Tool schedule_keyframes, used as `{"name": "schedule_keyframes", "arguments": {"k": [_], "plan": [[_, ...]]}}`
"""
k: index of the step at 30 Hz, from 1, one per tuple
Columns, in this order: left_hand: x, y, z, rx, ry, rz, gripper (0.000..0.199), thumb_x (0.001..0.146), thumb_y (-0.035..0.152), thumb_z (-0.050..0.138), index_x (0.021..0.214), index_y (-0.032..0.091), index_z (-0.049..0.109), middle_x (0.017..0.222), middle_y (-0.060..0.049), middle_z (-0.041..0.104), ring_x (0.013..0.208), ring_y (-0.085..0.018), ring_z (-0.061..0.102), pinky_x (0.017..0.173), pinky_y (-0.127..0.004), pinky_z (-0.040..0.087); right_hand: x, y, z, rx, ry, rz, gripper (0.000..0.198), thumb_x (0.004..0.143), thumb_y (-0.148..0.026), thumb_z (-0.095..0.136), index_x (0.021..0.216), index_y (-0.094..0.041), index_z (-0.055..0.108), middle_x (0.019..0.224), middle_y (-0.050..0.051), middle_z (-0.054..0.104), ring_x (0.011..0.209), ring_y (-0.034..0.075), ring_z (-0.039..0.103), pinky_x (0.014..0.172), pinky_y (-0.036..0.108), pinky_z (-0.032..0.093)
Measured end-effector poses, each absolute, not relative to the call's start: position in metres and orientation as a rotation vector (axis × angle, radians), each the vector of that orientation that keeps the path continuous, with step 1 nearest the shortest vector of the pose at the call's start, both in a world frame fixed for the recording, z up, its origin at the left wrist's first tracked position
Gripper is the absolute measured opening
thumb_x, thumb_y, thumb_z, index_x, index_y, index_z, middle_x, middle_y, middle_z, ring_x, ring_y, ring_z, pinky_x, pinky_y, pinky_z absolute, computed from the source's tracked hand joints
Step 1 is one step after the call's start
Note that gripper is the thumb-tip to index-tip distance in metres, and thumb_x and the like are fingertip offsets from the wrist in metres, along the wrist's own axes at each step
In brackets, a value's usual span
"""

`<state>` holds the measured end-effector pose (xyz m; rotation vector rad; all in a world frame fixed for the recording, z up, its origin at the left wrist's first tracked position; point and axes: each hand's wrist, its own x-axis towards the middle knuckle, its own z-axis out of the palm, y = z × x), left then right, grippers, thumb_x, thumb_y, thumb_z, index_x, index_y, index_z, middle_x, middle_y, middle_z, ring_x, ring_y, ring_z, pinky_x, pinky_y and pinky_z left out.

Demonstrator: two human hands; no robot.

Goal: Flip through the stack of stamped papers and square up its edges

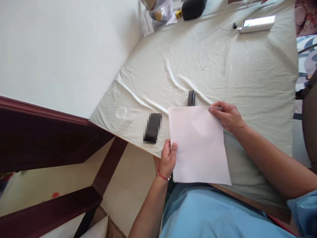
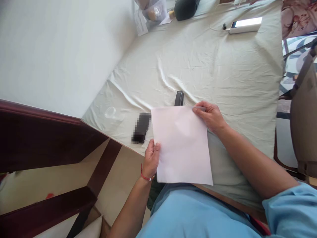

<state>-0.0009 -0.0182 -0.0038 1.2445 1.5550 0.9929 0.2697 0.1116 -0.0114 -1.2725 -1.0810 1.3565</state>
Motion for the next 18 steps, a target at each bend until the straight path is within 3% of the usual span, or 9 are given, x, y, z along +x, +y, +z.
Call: {"name": "schedule_keyframes", "arguments": {"k": [3, 5, 8, 11, 13, 18], "plan": [[-0.002, -0.025, 0.002, 1.267, 1.556, 0.855, 0.048, 0.094, 0.059, 0.061, 0.119, 0.018, 0.061, 0.121, -0.013, 0.072, 0.114, -0.025, 0.067, 0.102, -0.036, 0.052, 0.271, 0.12, -0.021, -1.36, -1.056, 1.188, 0.028, 0.077, -0.051, 0.075, 0.087, -0.028, 0.063, 0.075, 0.0, 0.065, 0.063, 0.019, 0.059, 0.057, 0.034, 0.049], [-0.003, -0.031, 0.003, 1.284, 1.582, 0.726, 0.046, 0.095, 0.058, 0.06, 0.114, 0.017, 0.066, 0.116, -0.013, 0.075, 0.115, -0.027, 0.068, 0.102, -0.038, 0.053, 0.275, 0.121, -0.028, -1.418, -1.037, 1.102, 0.027, 0.079, -0.052, 0.073, 0.088, -0.029, 0.063, 0.078, 0.001, 0.067, 0.067, 0.021, 0.06, 0.059, 0.035, 0.05], [-0.007, -0.036, 0.0, 1.243, 1.629, 0.63, 0.048, 0.098, 0.061, 0.051, 0.105, 0.018, 0.069, 0.084, -0.006, 0.074, 0.081, -0.023, 0.071, 0.075, -0.033, 0.059, 0.283, 0.119, -0.033, -1.485, -1.113, 0.939, 0.024, 0.083, -0.051, 0.068, 0.092, -0.028, 0.066, 0.085, 0.003, 0.07, 0.076, 0.023, 0.063, 0.065, 0.037, 0.052], [-0.009, -0.036, -0.004, 1.18, 1.678, 0.604, 0.052, 0.096, 0.068, 0.048, 0.104, 0.019, 0.066, 0.061, 0.003, 0.058, 0.045, -0.015, 0.054, 0.043, -0.027, 0.046, 0.289, 0.119, -0.03, -1.54, -1.272, 0.721, 0.021, 0.088, -0.046, 0.064, 0.092, -0.026, 0.069, 0.094, 0.005, 0.072, 0.086, 0.024, 0.065, 0.075, 0.037, 0.052], [-0.009, -0.034, -0.005, 1.188, 1.689, 0.607, 0.052, 0.095, 0.07, 0.048, 0.099, 0.02, 0.063, 0.059, 0.005, 0.054, 0.039, -0.013, 0.048, 0.037, -0.026, 0.04, 0.292, 0.12, -0.028, -1.59, -1.322, 0.64, 0.021, 0.088, -0.044, 0.063, 0.091, -0.025, 0.07, 0.095, 0.006, 0.072, 0.084, 0.024, 0.064, 0.075, 0.037, 0.051], [-0.013, -0.031, 0.0, 1.296, 1.738, 0.61, 0.043, 0.1, 0.062, 0.046, 0.086, 0.023, 0.056, 0.051, 0.007, 0.047, 0.038, -0.012, 0.049, 0.04, -0.024, 0.038, 0.295, 0.122, -0.028, -1.636, -1.358, 0.674, 0.025, 0.089, -0.048, 0.063, 0.087, -0.025, 0.073, 0.078, 0.004, 0.069, 0.071, 0.022, 0.06, 0.071, 0.037, 0.049]]}}
